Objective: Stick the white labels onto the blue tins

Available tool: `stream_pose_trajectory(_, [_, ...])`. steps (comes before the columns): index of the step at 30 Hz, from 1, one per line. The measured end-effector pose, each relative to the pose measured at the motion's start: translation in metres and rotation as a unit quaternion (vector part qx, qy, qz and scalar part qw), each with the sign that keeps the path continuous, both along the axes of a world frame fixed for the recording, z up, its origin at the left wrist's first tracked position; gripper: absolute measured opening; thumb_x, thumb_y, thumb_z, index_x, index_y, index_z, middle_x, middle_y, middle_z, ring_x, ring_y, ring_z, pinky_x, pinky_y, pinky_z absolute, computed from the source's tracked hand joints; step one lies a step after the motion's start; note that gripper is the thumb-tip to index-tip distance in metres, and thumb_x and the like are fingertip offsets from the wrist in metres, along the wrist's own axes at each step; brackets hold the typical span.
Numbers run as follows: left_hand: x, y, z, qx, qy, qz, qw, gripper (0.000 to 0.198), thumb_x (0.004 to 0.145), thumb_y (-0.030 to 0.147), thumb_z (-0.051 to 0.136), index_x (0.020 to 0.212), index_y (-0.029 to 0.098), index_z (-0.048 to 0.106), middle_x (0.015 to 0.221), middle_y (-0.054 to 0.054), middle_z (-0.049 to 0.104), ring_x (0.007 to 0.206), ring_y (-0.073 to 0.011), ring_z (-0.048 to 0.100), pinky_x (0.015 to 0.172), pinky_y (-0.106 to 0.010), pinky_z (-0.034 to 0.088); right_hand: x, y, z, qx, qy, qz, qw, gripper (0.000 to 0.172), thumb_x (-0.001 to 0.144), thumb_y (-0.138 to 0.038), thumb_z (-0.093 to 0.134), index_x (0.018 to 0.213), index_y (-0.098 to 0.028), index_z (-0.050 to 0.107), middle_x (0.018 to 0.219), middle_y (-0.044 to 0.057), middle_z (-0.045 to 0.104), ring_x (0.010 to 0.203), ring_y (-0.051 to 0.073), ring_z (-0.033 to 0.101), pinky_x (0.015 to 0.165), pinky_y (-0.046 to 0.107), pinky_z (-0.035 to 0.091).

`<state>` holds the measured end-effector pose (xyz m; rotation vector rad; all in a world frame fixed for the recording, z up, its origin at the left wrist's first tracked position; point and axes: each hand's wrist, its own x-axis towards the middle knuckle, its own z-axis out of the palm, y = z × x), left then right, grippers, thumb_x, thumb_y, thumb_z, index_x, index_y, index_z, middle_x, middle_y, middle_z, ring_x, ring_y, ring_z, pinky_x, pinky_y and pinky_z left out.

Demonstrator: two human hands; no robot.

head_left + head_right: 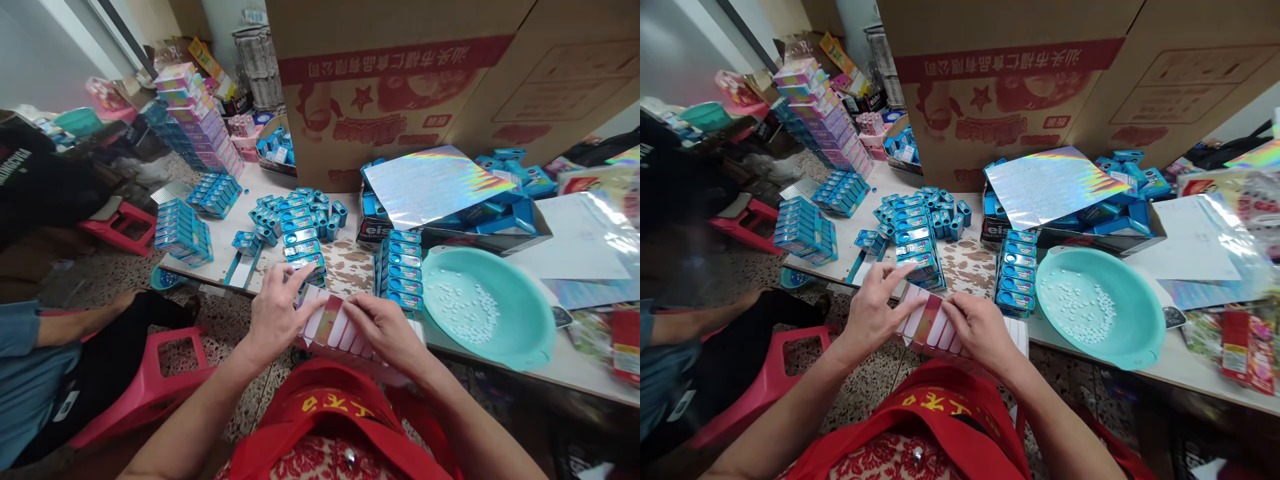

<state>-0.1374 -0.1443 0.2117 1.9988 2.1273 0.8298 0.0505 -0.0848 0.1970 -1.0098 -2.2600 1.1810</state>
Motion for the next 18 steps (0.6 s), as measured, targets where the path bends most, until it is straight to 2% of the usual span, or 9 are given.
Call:
stream_pose_trajectory(2, [0.005, 0.0, -0.004, 0.088, 0.103, -0.038, 0.99, 0.034, 0.081, 0.037, 0.063, 0.114, 0.028, 0.064, 0.109, -0.008, 0.058, 0.103, -0.0236, 0.049, 0.088, -0.039, 0.04, 0.001, 0.0, -0.001, -0.019, 0.004, -0.007, 1.0, 0.031, 0.092, -0.033, 0.04, 0.071, -0.019, 0.058, 0.066, 0.0, 0.058, 0.061, 0.012, 0.051, 0.059, 0.023, 0.038])
stream_pose_trajectory(6, [0.013, -0.001, -0.008, 0.129, 0.192, -0.159, 0.96, 0.024, 0.086, 0.025, 0.057, 0.108, 0.025, 0.065, 0.101, -0.004, 0.066, 0.096, -0.0212, 0.051, 0.094, -0.043, 0.034, 0.002, 0.001, -0.002, -0.065, 0.02, -0.003, 0.998, 0.033, 0.091, -0.036, 0.04, 0.068, -0.019, 0.055, 0.064, -0.002, 0.053, 0.06, 0.011, 0.046, 0.058, 0.022, 0.037])
stream_pose_trajectory(10, [0.015, -0.003, -0.012, 0.13, 0.183, -0.195, 0.955, 0.027, 0.088, 0.022, 0.054, 0.114, 0.019, 0.061, 0.107, -0.004, 0.069, 0.098, -0.0214, 0.054, 0.099, -0.046, 0.029, 0.005, 0.001, -0.008, -0.133, 0.052, -0.021, 0.99, 0.034, 0.09, -0.039, 0.042, 0.064, -0.018, 0.051, 0.063, -0.002, 0.049, 0.06, 0.01, 0.042, 0.056, 0.022, 0.036])
stream_pose_trajectory(18, [0.01, 0.001, -0.02, 0.087, 0.131, -0.251, 0.955, 0.028, 0.089, 0.023, 0.053, 0.116, 0.022, 0.06, 0.123, -0.005, 0.063, 0.111, -0.0223, 0.052, 0.098, -0.043, 0.033, 0.01, 0.004, -0.014, -0.206, 0.081, -0.035, 0.975, 0.034, 0.086, -0.043, 0.046, 0.066, -0.017, 0.053, 0.063, -0.002, 0.046, 0.06, 0.01, 0.039, 0.054, 0.022, 0.034])
